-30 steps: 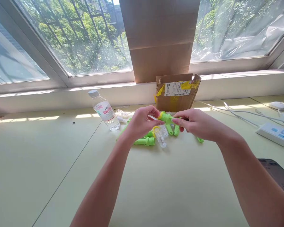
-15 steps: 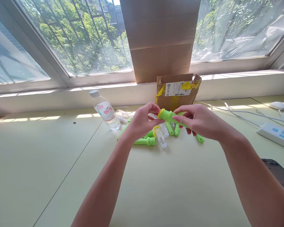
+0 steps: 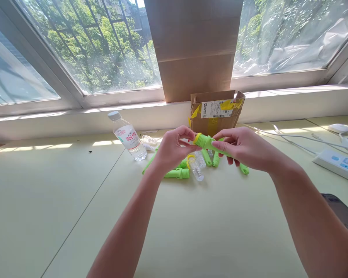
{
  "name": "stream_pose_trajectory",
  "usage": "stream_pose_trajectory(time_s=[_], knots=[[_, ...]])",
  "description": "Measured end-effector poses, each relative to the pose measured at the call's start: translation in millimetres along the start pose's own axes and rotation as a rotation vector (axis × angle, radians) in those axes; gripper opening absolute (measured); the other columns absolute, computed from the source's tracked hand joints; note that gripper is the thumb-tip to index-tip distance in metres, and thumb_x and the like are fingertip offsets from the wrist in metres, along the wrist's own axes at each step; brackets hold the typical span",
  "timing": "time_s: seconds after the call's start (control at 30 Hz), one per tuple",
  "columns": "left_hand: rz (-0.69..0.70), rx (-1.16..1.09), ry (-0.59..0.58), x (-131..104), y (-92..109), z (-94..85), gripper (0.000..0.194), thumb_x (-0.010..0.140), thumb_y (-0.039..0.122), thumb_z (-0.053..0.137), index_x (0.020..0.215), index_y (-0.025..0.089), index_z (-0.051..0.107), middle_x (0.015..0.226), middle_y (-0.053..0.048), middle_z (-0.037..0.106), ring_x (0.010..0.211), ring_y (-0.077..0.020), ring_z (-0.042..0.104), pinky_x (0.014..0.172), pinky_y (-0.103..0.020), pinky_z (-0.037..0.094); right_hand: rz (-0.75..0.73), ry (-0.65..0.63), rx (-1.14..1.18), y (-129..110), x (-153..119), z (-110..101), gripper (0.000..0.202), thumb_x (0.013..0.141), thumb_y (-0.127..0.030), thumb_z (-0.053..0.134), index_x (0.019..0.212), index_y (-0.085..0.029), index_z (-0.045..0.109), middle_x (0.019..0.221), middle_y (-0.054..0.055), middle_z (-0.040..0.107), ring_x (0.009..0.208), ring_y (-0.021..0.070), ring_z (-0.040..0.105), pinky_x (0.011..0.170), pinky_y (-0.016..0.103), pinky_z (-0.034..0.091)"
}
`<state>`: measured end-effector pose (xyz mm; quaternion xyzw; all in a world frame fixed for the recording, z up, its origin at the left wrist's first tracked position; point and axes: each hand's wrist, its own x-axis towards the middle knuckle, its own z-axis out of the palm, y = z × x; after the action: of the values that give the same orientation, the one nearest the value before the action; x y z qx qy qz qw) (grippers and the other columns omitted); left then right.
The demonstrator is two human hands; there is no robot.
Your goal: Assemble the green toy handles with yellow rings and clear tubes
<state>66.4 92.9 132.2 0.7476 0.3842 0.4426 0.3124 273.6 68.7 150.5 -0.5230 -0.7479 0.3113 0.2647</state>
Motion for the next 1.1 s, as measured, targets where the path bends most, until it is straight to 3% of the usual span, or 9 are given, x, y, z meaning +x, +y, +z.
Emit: stream_pose_trajectory(time_s=[0.23, 0.7, 0.87, 1.1], knots=[[0.006, 0.007, 0.056, -0.6, 3.7, -0.1, 0.027, 0.067, 0.037, 0.074, 0.077, 0.017, 0.06, 0.086, -0.003, 0.068, 0.078, -0.0157, 0.064, 0.074, -0.032, 0.054, 0.018, -0.017, 0.07, -1.1, -0.7, 0.4, 0.034, 0.083, -0.054, 0.05, 0.088, -0.024, 0.065, 0.065, 0.002, 0.064, 0.049, 0.0143, 0.058, 0.04, 0.024, 0.045], [0.015, -0.045, 0.045, -1.4, 2.2, 3.1, 0.032, 0.067, 0.041, 0.073, 0.083, 0.017, 0.059, 0.09, -0.004, 0.067, 0.081, -0.0158, 0.065, 0.074, -0.031, 0.055, 0.069, -0.082, 0.219, -0.8, -2.1, -3.3, 0.038, 0.079, -0.058, 0.053, 0.09, -0.024, 0.065, 0.067, 0.004, 0.063, 0.049, 0.0144, 0.057, 0.039, 0.026, 0.043], [0.032, -0.077, 0.085, -1.6, 6.9, 3.7, 0.029, 0.068, 0.037, 0.074, 0.08, 0.018, 0.054, 0.088, -0.002, 0.066, 0.084, -0.0154, 0.064, 0.072, -0.029, 0.055, 0.078, -0.005, 0.147, -4.4, -3.2, -1.5, 0.044, 0.07, -0.055, 0.065, 0.101, -0.024, 0.061, 0.065, 0.0, 0.062, 0.042, 0.0121, 0.054, 0.038, 0.026, 0.04], [-0.003, -0.086, 0.119, -0.3, 5.7, 4.6, 0.031, 0.068, 0.037, 0.074, 0.077, 0.017, 0.053, 0.083, -0.001, 0.064, 0.081, -0.0145, 0.064, 0.069, -0.027, 0.055, 0.044, 0.013, 0.178, -9.1, -3.1, 3.4, 0.032, 0.071, -0.047, 0.068, 0.089, -0.023, 0.059, 0.076, 0.002, 0.063, 0.052, 0.0132, 0.06, 0.041, 0.025, 0.047]])
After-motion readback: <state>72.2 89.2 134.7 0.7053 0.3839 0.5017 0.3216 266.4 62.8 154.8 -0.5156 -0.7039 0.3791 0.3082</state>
